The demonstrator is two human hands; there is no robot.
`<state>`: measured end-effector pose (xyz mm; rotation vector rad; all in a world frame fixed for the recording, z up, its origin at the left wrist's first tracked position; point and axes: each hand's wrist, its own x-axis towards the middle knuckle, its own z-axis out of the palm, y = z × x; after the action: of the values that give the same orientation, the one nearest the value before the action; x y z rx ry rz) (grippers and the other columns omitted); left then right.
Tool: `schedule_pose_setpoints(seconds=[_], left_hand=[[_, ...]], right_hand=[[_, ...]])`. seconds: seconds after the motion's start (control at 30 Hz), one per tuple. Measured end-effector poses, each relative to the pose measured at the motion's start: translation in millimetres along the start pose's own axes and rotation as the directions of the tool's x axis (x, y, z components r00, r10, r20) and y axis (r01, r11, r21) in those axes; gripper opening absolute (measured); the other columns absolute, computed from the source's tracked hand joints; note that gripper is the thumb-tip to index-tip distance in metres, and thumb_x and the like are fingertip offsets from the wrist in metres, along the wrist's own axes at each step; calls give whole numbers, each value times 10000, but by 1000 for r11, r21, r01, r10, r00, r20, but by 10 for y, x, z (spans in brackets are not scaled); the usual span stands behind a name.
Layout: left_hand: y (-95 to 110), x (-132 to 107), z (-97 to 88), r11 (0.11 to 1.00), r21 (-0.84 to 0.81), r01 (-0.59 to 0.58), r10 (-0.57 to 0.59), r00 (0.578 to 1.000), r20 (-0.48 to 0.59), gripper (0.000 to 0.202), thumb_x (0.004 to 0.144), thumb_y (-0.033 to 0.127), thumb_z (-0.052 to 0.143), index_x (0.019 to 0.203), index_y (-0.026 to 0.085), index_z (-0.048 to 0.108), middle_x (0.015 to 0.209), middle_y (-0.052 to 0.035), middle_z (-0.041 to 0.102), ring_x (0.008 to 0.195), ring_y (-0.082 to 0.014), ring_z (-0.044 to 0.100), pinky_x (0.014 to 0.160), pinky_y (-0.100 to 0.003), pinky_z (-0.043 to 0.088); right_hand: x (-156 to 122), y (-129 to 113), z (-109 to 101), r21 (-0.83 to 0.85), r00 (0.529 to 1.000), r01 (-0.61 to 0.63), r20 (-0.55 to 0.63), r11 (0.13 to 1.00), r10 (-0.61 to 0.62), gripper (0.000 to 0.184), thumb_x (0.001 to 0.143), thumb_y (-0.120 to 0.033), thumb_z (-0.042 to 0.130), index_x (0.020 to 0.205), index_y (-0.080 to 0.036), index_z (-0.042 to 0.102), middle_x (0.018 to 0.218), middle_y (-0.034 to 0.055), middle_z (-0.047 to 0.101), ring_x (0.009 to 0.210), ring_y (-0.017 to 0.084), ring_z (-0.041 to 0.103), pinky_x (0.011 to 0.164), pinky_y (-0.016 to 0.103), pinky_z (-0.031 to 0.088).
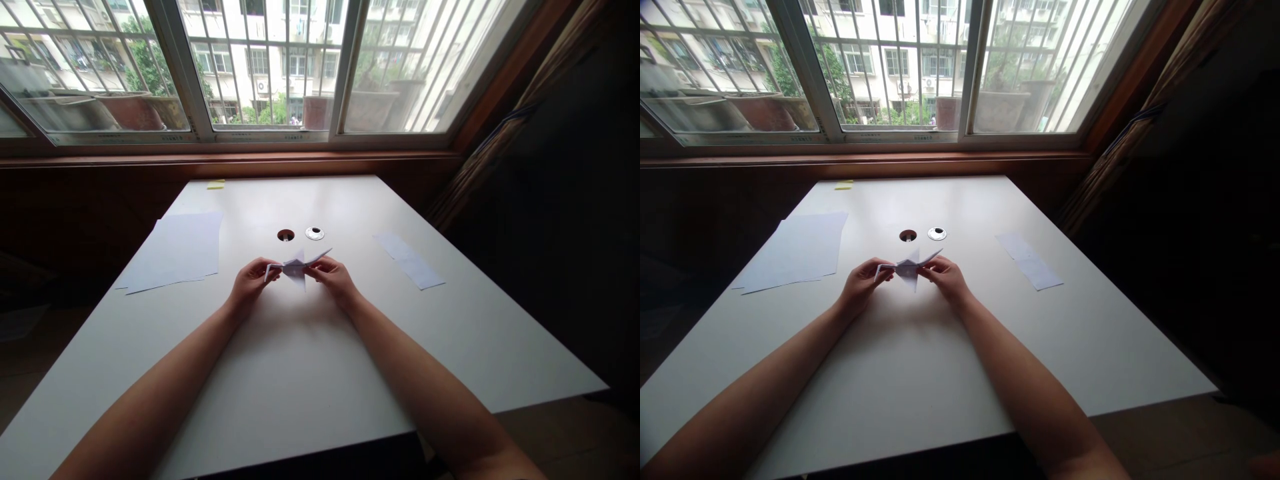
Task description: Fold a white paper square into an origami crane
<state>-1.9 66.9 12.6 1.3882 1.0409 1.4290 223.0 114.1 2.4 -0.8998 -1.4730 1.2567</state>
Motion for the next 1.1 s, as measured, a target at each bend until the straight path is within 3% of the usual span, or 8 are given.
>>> schedule_pose_setpoints(seconds=[0.17,0.4,0.67,0.97,1.1], left_hand=[[7,-14,5,998,25,-61,61,998,-23,263,791,423,795,888,183,746,850,-60,668,757,-182,631,704,-316,515],[6,-12,2,996,49,-78,80,996,-36,269,802,433,784,892,183,745,851,-65,671,769,-190,639,699,-316,519],[-23,-10,-12,996,57,-75,77,996,-32,238,824,405,768,905,183,739,845,-60,676,745,-175,634,692,-308,517],[18,-14,-5,990,83,-115,118,993,-28,244,821,426,768,889,192,752,852,-70,669,759,-190,635,684,-321,520],[21,-13,-10,983,112,-147,151,988,-32,211,829,398,767,891,197,764,875,-73,654,783,-188,628,687,-311,516]], right_hand=[[-21,-23,3,9,999,-7,36,1000,7,366,680,-498,826,920,-229,759,913,44,707,634,122,502,607,291,450],[-40,-85,8,3,999,-34,31,999,34,440,658,-482,841,1005,-226,751,796,25,699,626,128,504,630,300,461],[-49,-104,28,54,1000,5,27,999,-7,313,705,-454,815,933,-251,747,1057,41,716,614,103,482,595,288,459],[-59,-91,59,70,994,20,-104,997,-13,248,702,-438,819,827,-235,749,839,28,721,608,127,538,598,306,477],[-56,-71,69,75,988,61,-146,995,-49,227,705,-421,821,817,-233,757,862,34,715,633,132,556,599,301,497]])
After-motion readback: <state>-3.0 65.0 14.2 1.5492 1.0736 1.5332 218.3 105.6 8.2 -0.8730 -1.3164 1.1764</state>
